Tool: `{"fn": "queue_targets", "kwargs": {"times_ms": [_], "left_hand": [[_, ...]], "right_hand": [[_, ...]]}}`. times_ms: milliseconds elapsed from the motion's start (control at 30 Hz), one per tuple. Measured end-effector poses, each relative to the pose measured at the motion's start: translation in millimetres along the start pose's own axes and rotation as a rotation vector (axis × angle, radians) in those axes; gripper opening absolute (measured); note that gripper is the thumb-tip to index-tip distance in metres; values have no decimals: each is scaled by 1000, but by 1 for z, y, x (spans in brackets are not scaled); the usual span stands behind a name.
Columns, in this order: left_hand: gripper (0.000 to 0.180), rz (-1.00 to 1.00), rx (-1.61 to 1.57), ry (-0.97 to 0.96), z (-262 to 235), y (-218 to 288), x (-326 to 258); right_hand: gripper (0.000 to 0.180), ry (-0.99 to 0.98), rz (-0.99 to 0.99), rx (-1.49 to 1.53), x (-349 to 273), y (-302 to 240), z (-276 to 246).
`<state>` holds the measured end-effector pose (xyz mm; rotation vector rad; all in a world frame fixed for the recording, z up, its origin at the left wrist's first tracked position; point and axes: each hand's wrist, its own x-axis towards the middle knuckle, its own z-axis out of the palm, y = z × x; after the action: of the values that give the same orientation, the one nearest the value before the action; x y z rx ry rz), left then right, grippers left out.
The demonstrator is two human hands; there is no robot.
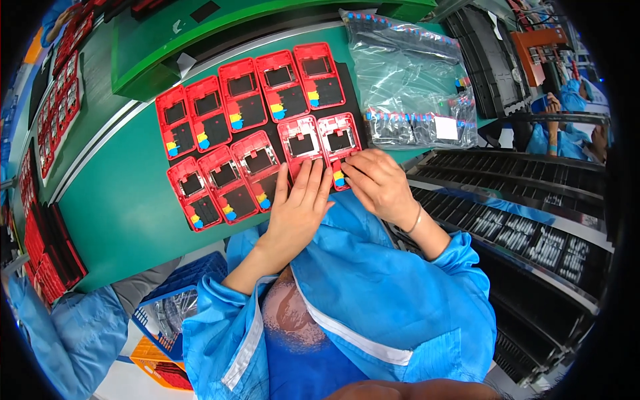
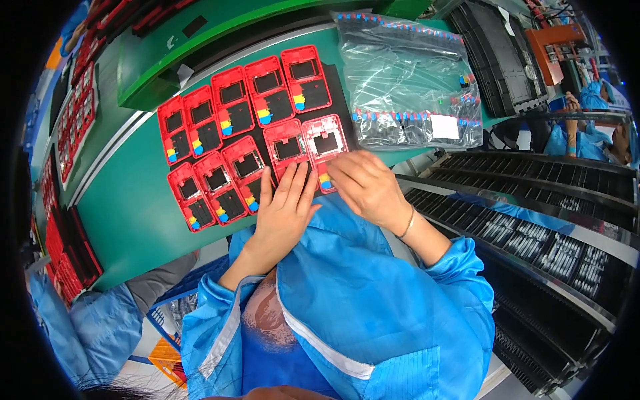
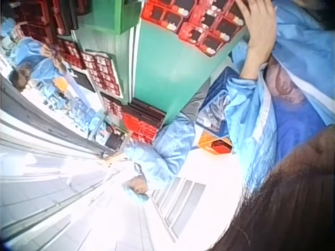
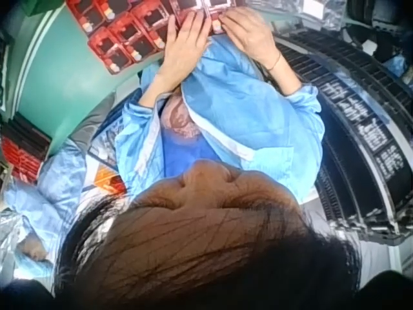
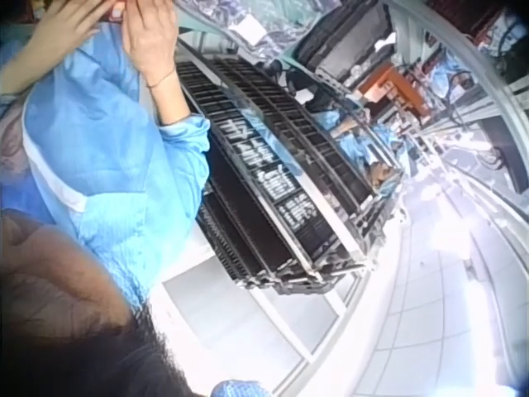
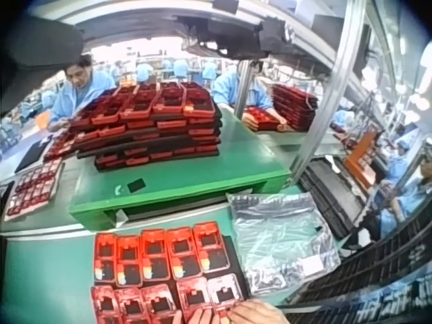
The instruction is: The person assembles keypads and buttons into red electronic device housings by hand, fitting them into plastic frames on a production line.
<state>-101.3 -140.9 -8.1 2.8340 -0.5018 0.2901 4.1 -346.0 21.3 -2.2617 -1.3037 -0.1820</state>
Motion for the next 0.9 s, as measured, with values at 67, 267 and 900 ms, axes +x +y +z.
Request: {"fn": "queue_targets", "kwargs": {"times_ms": [67, 267, 900], "left_hand": [[70, -13, 30, 20, 8, 0, 4], [67, -41, -50, 41, 11, -4, -6], [70, -91, -18, -33, 8, -1, 0]], "right_hand": [[31, 8, 1, -45, -6, 0, 3], [32, -3, -79, -262, -17, -7, 7], [32, 45, 36, -114, -8, -8, -13]]}}
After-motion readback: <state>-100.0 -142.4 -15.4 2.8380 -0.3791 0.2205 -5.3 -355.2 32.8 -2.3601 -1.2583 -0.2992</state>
